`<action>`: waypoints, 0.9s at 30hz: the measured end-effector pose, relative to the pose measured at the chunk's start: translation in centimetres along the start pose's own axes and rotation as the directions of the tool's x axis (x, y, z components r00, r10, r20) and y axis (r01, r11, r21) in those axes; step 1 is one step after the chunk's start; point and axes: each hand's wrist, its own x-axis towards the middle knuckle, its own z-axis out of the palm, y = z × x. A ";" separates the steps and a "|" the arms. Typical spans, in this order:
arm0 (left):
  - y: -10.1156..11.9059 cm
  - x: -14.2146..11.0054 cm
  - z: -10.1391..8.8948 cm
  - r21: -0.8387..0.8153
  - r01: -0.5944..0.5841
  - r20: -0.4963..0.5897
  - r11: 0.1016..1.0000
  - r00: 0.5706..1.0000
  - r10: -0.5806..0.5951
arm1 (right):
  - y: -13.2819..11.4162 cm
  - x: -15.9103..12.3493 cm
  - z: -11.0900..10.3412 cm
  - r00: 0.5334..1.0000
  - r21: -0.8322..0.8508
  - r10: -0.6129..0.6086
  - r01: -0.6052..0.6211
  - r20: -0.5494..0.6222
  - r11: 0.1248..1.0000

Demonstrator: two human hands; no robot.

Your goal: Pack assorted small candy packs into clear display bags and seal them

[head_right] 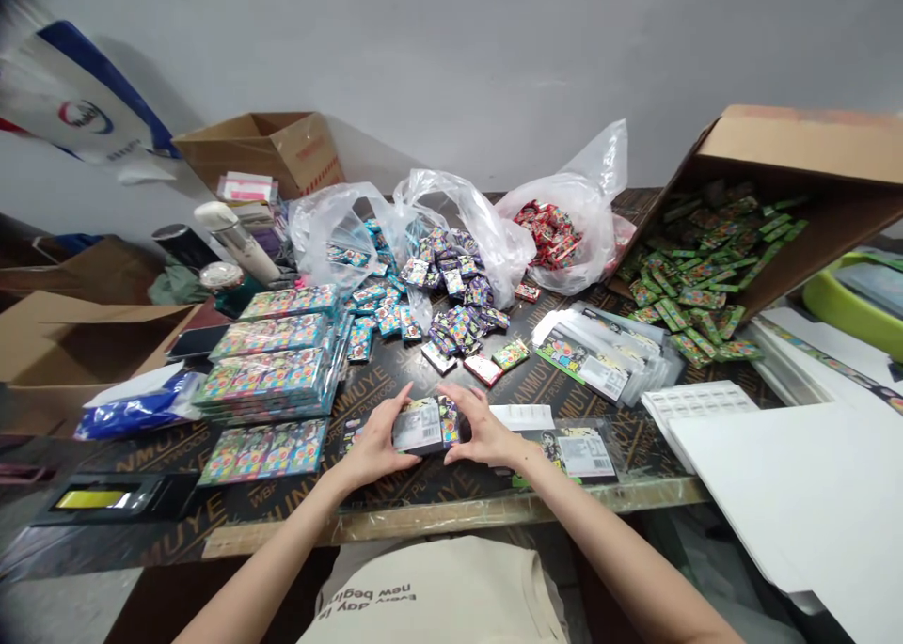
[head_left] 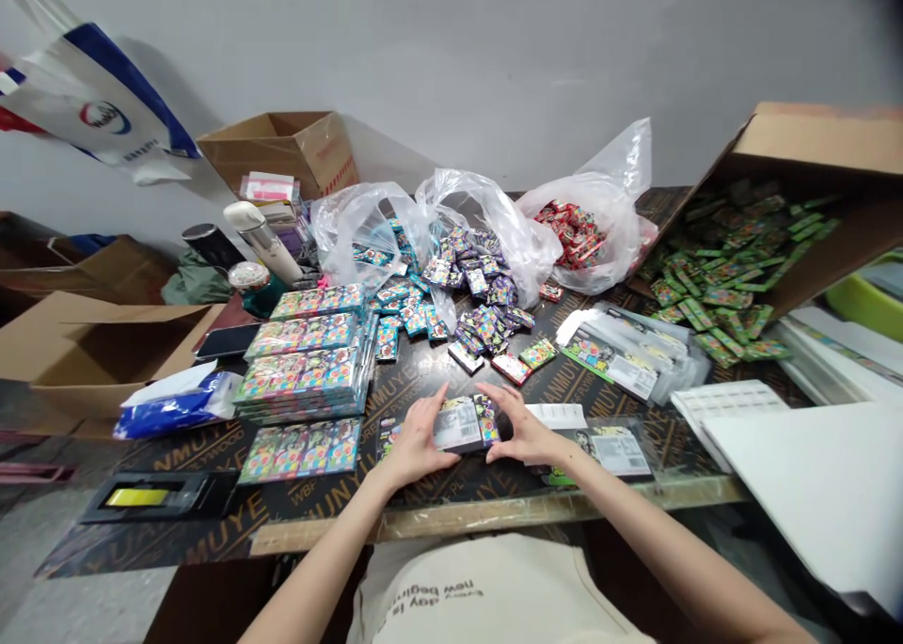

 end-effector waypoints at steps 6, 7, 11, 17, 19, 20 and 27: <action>0.0 0.5 -0.1 -0.030 0.036 -0.107 0.999 0.993 -0.039 | -1.4 -0.2 0.8 0.988 -0.075 0.053 -0.064 -0.146 0.995; 0.0 0.6 0.0 -0.025 0.035 -0.103 0.999 0.994 -0.038 | -1.3 -0.1 0.9 0.991 -0.090 0.038 -0.050 -0.128 0.995; -0.3 0.5 0.7 0.042 0.049 -0.077 0.998 0.996 -0.046 | 1.5 0.9 0.3 0.898 -0.221 0.247 -0.341 -0.364 0.914; -0.7 0.4 1.8 0.193 0.109 -0.001 0.975 0.994 -0.111 | 6.4 2.3 -1.6 0.870 -0.218 0.381 -0.456 -0.315 0.863; -0.1 0.8 2.0 0.125 0.154 -0.088 0.980 0.986 -0.143 | 5.9 2.3 -1.4 0.869 -0.178 0.382 -0.449 -0.313 0.876; 0.3 1.1 2.1 0.049 0.179 -0.148 0.983 0.974 -0.170 | 5.2 2.3 -1.0 0.865 -0.103 0.392 -0.442 -0.314 0.891; 2.9 3.2 2.4 -0.785 0.310 0.076 0.537 0.907 -0.413 | -2.1 0.9 0.8 0.920 0.551 0.355 -0.211 -0.168 0.807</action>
